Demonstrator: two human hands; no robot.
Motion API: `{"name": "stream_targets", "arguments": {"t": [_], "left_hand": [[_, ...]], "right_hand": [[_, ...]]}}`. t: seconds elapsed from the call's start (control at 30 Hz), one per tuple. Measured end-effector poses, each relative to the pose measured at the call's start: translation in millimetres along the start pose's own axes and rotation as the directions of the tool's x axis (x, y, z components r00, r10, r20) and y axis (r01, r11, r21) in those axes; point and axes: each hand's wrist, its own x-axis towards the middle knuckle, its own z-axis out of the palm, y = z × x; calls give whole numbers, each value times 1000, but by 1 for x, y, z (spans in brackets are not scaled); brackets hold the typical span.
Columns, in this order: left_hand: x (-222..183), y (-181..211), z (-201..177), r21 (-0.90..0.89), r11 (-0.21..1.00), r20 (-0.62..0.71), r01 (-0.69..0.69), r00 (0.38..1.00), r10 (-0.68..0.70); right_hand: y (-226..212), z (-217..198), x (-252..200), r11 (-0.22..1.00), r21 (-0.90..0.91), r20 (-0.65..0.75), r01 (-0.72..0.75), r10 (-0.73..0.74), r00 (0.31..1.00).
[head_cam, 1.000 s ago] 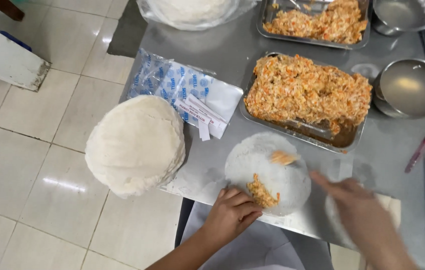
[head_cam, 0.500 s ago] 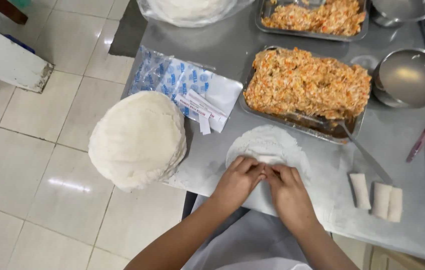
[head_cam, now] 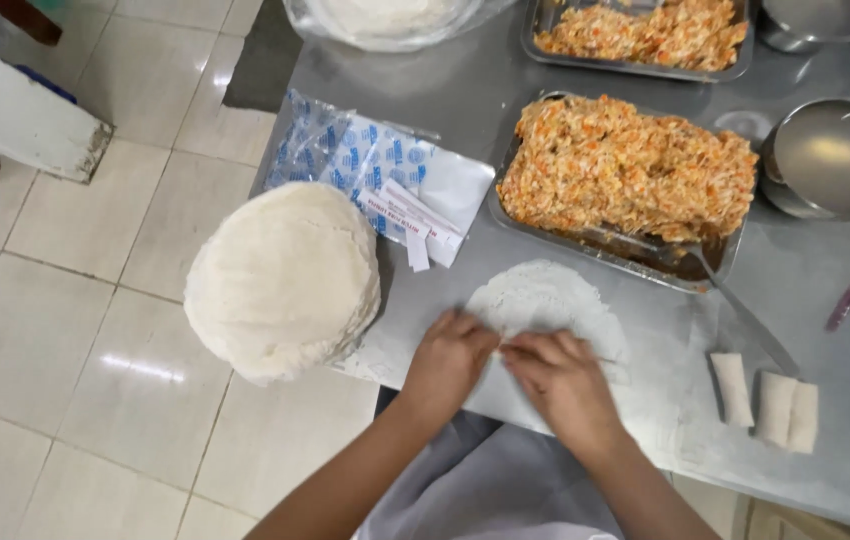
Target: Organizing packaged lumpia, recording inventory in a notebook, and hand-rolling fresh lumpia with filling.
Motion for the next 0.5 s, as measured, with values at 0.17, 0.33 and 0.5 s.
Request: {"name": "stream_targets", "arguments": {"t": [0.17,0.33,0.5], "left_hand": [[-7,-16,1,335,936,121,108,980,-156],[19,28,1,60,928,63,-367,929,364],[22,28,24,176,913,188,-369,923,336]], "right_hand": [[7,7,4,994,-9,52,-110,110,993],[25,7,-9,958,70,178,-278,263,948],[67,-33,-66,969,-193,-38,-151,147,988]]}}
